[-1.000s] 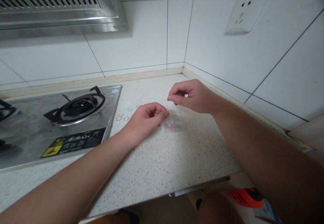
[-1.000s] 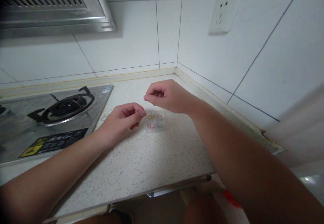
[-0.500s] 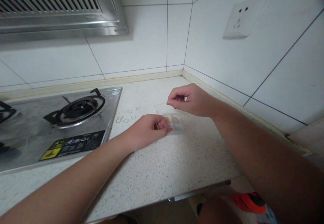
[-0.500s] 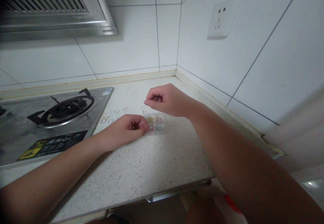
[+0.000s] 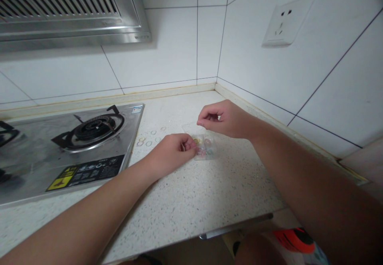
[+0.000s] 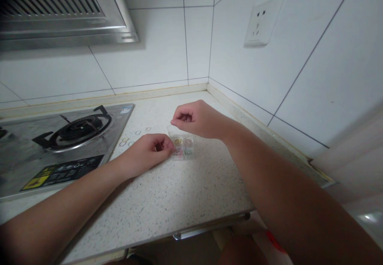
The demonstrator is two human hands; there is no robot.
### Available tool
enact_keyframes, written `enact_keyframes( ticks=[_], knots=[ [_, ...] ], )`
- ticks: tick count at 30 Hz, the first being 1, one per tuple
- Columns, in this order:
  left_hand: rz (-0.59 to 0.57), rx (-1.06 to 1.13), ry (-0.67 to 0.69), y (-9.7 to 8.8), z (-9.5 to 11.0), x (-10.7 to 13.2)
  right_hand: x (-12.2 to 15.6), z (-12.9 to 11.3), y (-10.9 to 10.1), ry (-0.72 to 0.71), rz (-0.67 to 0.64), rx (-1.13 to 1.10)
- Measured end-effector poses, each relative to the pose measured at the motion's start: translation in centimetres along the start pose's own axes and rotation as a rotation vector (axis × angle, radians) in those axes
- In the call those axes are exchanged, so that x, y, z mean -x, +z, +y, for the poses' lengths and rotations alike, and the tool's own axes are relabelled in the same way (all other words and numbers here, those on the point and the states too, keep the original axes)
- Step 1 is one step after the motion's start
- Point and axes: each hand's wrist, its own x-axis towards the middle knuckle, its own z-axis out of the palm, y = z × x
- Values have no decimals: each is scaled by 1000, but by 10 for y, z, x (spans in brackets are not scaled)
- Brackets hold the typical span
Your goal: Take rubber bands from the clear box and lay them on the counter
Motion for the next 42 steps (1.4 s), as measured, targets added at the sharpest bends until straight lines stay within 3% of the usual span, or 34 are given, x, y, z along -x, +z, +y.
enact_keyframes(
  ticks=[11,15,18,24,27,31,42],
  knots=[
    [79,-114,44,0,-3,-1,0,1,-1,12,-39,41],
    [76,-261,111,-5,-2,0,1,4,-3,3,-71,119],
    [150,-456,136,-24,-8,-2,1,10,-5,43,-76,166],
    [369,-659,-31,-84,-39,-3,2,26,-8,136,-70,200],
    [427,-728,-94,-105,-52,-1,2,32,-8,147,-57,192],
    [361,-784,-161,-115,-62,0,3,37,-9,170,-53,171],
    [181,-770,-164,-110,-79,-7,4,43,-8,216,-64,179]
  ],
)
